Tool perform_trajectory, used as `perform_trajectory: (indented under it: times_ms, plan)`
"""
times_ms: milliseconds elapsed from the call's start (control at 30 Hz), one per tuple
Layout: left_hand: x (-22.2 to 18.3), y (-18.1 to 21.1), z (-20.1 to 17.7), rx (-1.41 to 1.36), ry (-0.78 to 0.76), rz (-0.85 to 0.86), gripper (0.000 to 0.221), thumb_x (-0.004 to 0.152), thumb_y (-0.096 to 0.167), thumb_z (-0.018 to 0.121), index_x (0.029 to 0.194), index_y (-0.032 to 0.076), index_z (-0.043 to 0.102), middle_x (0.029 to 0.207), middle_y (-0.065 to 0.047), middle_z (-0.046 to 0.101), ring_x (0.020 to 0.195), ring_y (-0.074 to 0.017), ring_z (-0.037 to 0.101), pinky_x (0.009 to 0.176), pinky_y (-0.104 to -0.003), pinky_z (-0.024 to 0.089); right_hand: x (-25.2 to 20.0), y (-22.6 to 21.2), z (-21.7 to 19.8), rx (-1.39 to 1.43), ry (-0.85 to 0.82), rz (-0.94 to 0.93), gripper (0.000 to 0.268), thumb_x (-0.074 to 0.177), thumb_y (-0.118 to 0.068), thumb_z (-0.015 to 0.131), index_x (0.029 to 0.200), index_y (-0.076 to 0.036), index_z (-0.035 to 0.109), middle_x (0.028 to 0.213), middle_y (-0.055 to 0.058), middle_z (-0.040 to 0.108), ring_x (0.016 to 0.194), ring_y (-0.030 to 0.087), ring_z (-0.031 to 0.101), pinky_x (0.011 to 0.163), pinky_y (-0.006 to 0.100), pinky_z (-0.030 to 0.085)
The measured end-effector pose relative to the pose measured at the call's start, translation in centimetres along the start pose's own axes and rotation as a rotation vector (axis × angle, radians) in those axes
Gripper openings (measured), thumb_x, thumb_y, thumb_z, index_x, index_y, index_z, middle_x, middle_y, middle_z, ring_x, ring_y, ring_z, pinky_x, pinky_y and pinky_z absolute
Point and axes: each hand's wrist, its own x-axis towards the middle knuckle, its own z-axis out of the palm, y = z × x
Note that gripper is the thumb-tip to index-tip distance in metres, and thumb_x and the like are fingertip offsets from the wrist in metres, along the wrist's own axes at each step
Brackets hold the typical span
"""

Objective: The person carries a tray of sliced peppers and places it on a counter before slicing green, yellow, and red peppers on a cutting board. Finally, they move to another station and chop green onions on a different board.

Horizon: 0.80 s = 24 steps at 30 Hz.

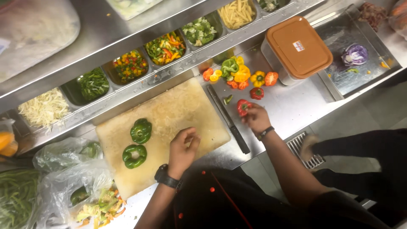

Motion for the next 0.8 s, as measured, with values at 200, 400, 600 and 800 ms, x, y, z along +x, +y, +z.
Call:
perform_trajectory:
  times_ms: [200, 400, 600, 800]
  plan:
    - [2.3, -0.1, 2.2, -0.308, -0.203, -0.312, 0.035, 0.092, 0.020, 0.071, 0.122, 0.003, 0.067, 0.105, -0.004, 0.075, 0.094, -0.0116, 0.071, 0.080, -0.028, 0.058, -4.4, -7.7, 3.5, 0.737, -0.330, 0.190, 0.037, 0.077, 0.007, 0.055, 0.111, -0.003, 0.065, 0.101, 0.008, 0.066, 0.077, 0.016, 0.067, 0.065, 0.028, 0.056]
    - [2.3, 0.0, 4.1, -0.421, -0.334, -0.519, 0.039, 0.094, 0.022, 0.071, 0.126, 0.001, 0.066, 0.102, -0.004, 0.072, 0.088, -0.0089, 0.068, 0.073, -0.027, 0.057, -5.3, -9.9, 3.6, 0.112, -0.371, -0.381, 0.029, 0.069, 0.004, 0.061, 0.092, -0.006, 0.074, 0.107, 0.010, 0.068, 0.086, 0.025, 0.072, 0.072, 0.033, 0.061]
    - [0.2, -3.2, 1.4, -0.423, -0.227, -0.481, 0.037, 0.094, 0.018, 0.068, 0.126, 0.000, 0.065, 0.103, -0.005, 0.072, 0.085, -0.0114, 0.067, 0.073, -0.026, 0.055, 1.0, -4.7, -1.2, -0.443, -0.229, -0.499, 0.033, 0.064, -0.015, 0.077, 0.097, -0.013, 0.079, 0.109, 0.014, 0.071, 0.095, 0.034, 0.070, 0.087, 0.039, 0.058]
    - [-2.0, -4.1, -0.4, -0.452, -0.046, -0.541, 0.034, 0.096, 0.016, 0.063, 0.127, 0.002, 0.064, 0.109, -0.005, 0.069, 0.092, -0.0131, 0.069, 0.078, -0.027, 0.056, 9.4, -7.4, -3.1, -0.823, -0.173, -0.449, 0.039, 0.062, -0.021, 0.078, 0.100, -0.023, 0.083, 0.114, 0.009, 0.073, 0.105, 0.032, 0.066, 0.091, 0.042, 0.055]
